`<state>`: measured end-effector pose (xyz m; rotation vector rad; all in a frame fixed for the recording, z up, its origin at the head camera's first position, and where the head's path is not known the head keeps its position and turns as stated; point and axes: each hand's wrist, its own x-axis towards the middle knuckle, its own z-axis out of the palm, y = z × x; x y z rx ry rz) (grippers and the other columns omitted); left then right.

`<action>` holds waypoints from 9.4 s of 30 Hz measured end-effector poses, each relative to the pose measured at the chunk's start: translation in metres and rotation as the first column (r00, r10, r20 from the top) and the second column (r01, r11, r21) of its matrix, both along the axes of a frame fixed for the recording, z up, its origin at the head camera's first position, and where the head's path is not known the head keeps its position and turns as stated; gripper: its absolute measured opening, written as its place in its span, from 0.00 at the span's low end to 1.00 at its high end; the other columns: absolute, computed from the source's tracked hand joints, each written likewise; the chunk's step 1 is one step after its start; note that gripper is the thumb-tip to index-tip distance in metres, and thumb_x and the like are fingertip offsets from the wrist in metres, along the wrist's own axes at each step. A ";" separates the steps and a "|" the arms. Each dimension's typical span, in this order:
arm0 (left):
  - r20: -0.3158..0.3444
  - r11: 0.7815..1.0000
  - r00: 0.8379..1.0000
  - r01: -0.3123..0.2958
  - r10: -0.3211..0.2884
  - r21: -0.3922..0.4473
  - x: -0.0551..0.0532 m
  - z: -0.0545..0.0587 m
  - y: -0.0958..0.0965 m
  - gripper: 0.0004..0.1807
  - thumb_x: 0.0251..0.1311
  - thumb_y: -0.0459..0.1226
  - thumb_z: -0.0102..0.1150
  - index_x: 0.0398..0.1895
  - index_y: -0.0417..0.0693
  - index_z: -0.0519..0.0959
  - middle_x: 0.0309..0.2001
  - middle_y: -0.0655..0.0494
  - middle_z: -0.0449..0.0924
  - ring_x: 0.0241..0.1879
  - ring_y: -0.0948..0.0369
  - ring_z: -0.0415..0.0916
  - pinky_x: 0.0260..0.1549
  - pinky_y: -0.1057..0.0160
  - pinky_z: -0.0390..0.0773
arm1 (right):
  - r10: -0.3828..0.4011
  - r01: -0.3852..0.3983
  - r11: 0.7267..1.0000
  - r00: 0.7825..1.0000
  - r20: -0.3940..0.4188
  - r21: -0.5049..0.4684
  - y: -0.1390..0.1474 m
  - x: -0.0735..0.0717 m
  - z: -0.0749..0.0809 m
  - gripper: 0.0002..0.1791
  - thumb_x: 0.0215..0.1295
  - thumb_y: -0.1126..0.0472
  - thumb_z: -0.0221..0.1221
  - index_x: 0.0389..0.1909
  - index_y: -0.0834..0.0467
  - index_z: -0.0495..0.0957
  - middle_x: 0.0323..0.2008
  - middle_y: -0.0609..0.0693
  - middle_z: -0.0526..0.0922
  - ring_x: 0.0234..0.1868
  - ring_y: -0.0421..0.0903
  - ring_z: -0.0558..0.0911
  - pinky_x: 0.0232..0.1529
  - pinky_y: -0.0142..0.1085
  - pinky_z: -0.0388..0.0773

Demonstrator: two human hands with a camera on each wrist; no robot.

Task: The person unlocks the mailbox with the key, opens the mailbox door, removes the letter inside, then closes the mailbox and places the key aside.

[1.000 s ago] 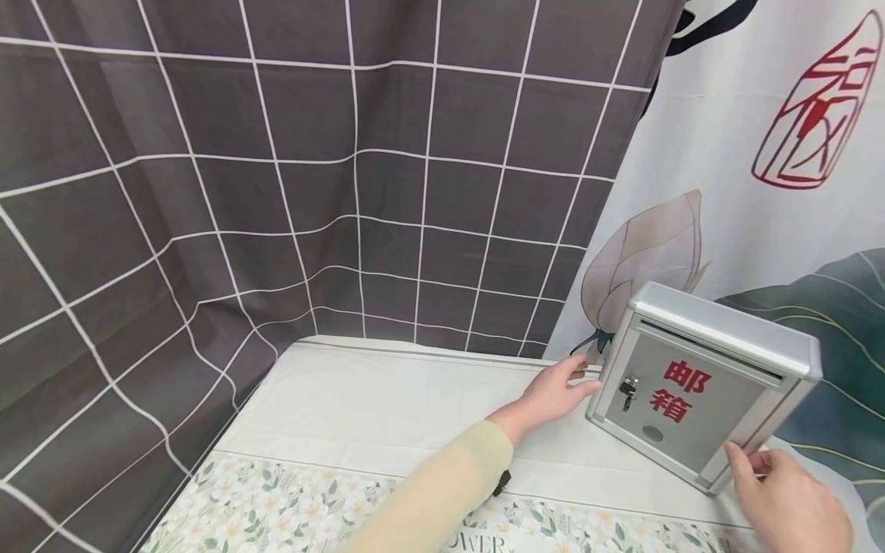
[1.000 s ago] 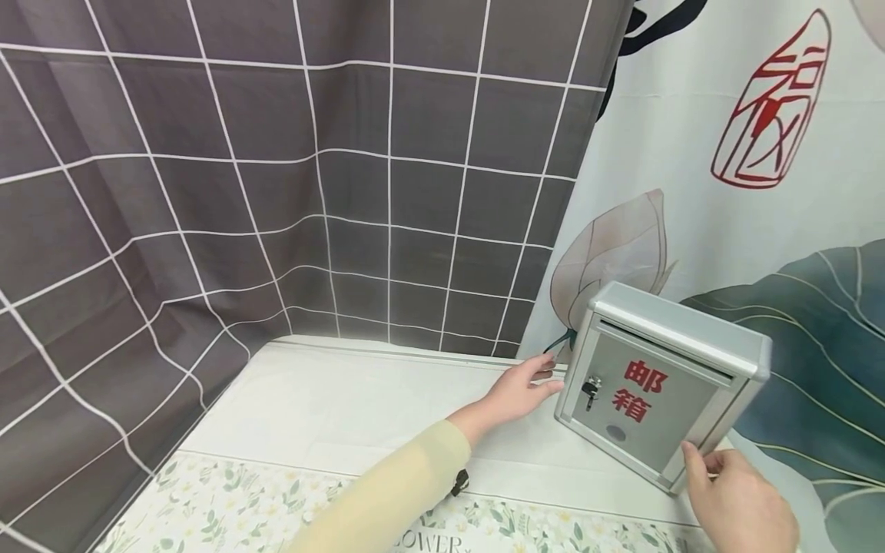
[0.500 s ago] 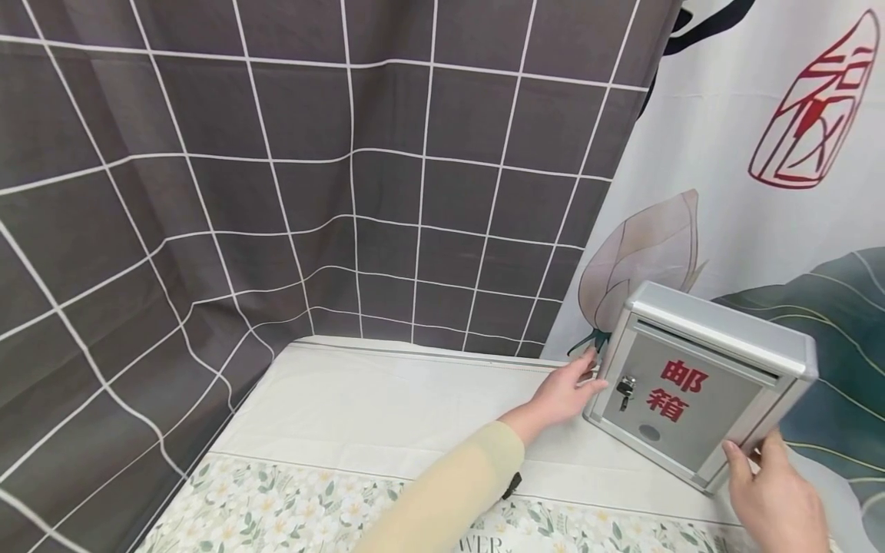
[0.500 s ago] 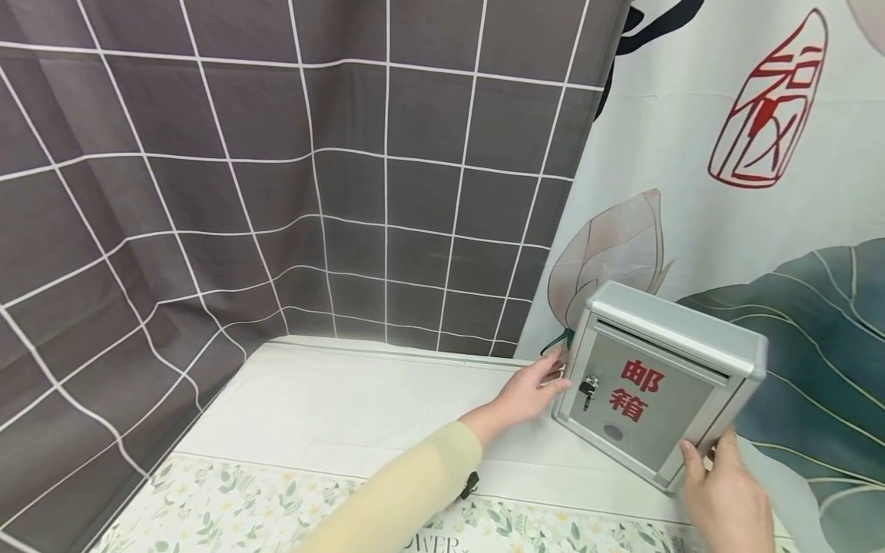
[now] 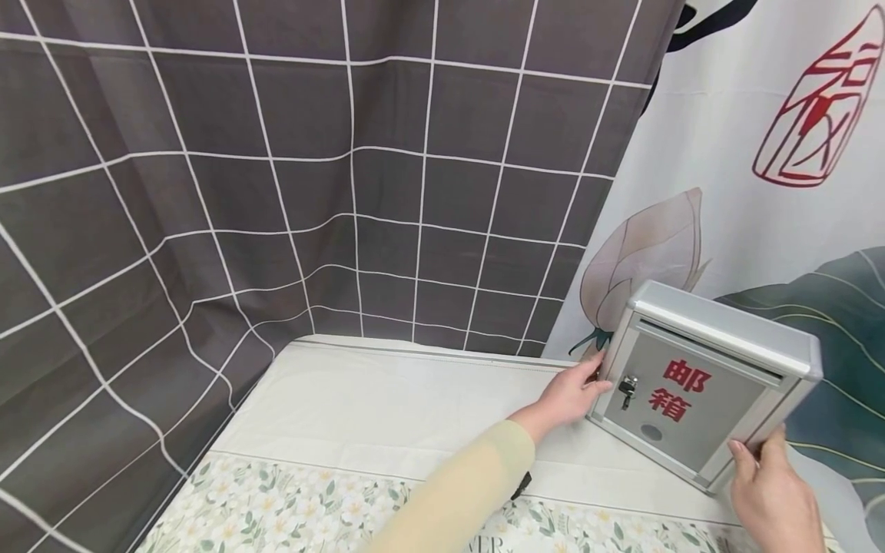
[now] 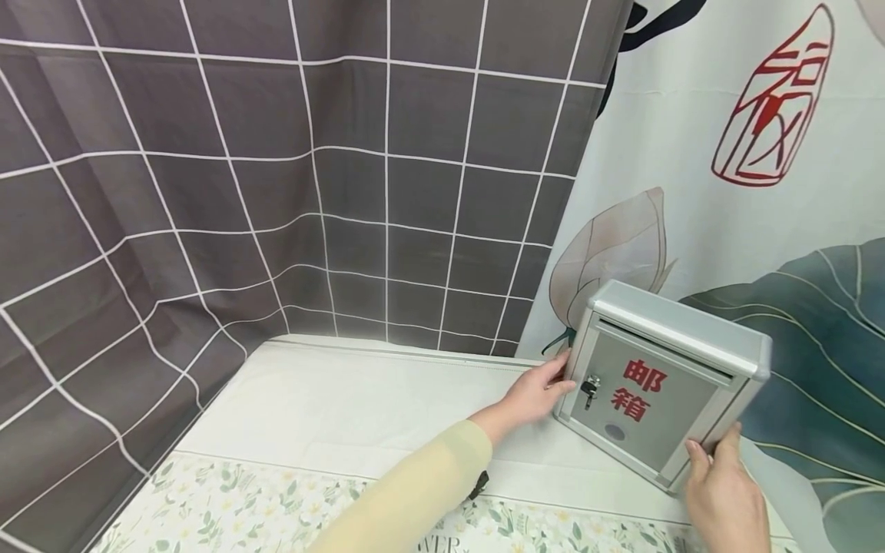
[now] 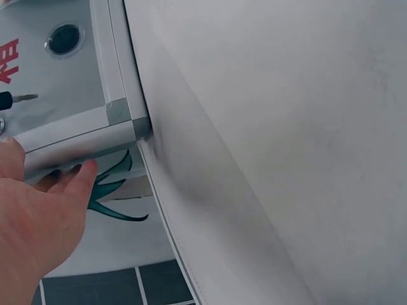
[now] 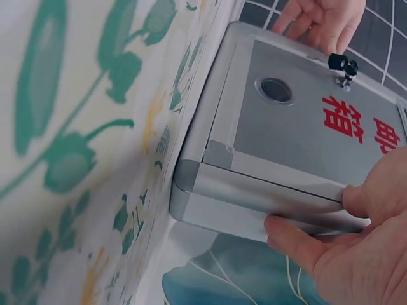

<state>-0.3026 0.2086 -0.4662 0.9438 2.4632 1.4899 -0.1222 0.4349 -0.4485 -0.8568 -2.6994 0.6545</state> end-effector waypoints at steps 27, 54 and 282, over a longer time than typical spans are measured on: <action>-0.163 0.999 0.985 -0.050 0.047 -0.014 0.003 -0.001 0.001 0.33 0.88 0.48 0.52 0.91 0.64 0.60 0.78 0.62 0.75 0.73 0.67 0.75 0.70 0.71 0.75 | 0.087 -0.077 0.992 0.991 -0.101 0.101 0.005 0.001 -0.002 0.32 0.90 0.62 0.48 0.80 0.71 0.45 0.55 0.85 0.75 0.56 0.88 0.76 0.49 0.76 0.76; -0.114 0.995 0.989 -0.083 0.090 0.059 0.016 -0.003 -0.026 0.32 0.88 0.45 0.54 0.89 0.62 0.64 0.79 0.63 0.74 0.74 0.66 0.75 0.70 0.70 0.77 | 0.131 -0.122 0.988 0.986 -0.099 0.091 -0.007 0.000 0.000 0.10 0.91 0.63 0.51 0.50 0.66 0.62 0.33 0.67 0.81 0.32 0.66 0.83 0.29 0.59 0.76; 0.043 0.899 0.919 -0.393 0.392 0.195 0.024 -0.006 -0.264 0.31 0.85 0.42 0.59 0.86 0.54 0.68 0.79 0.48 0.73 0.73 0.49 0.79 0.67 0.52 0.83 | 0.710 -0.575 0.701 0.615 -0.342 0.421 -0.304 -0.132 -0.012 0.30 0.82 0.37 0.61 0.42 0.63 0.85 0.27 0.51 0.88 0.22 0.51 0.84 0.20 0.51 0.81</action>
